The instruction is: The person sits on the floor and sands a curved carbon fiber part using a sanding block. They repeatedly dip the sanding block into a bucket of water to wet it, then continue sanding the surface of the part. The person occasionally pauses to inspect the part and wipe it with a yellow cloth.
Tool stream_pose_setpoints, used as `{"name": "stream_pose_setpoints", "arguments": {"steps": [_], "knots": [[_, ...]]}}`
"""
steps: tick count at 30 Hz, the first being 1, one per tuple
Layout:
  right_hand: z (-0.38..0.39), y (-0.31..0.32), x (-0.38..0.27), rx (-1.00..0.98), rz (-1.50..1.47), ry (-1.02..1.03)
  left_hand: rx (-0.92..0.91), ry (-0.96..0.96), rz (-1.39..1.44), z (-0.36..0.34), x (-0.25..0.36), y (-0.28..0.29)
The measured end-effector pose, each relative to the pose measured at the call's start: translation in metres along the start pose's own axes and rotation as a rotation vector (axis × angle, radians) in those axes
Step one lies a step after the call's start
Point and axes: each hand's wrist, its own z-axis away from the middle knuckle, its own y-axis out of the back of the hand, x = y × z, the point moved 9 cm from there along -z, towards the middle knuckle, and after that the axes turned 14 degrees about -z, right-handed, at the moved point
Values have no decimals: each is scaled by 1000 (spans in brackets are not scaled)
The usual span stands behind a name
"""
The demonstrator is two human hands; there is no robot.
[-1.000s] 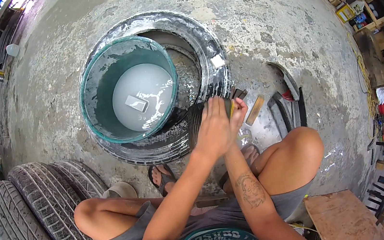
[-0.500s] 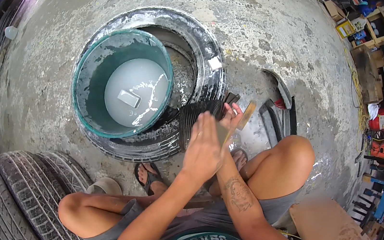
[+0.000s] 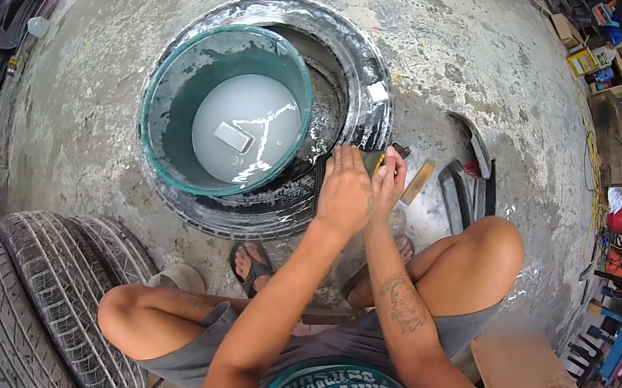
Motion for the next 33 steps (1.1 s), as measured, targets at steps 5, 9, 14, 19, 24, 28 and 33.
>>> {"name": "stream_pose_setpoints", "arguments": {"steps": [5,9,14,19,24,28,33], "knots": [[-1,-5,-17,-63,101,60,88,-81,38,82,4,32],[-2,-8,-10,-57,91,38,9,49,175,24,-31,12],[-6,-6,-24,-48,115,89,25,20,134,69,-12,22],[6,-12,-15,-47,37,1,17,108,214,37,-39,9],[-6,-2,-16,-34,21,23,83,89,211,76,-17,19],[4,-9,-24,-23,57,27,124,115,214,83,-15,22],[12,-21,-13,-71,32,-31,125,179,275,29,-55,4]]}}
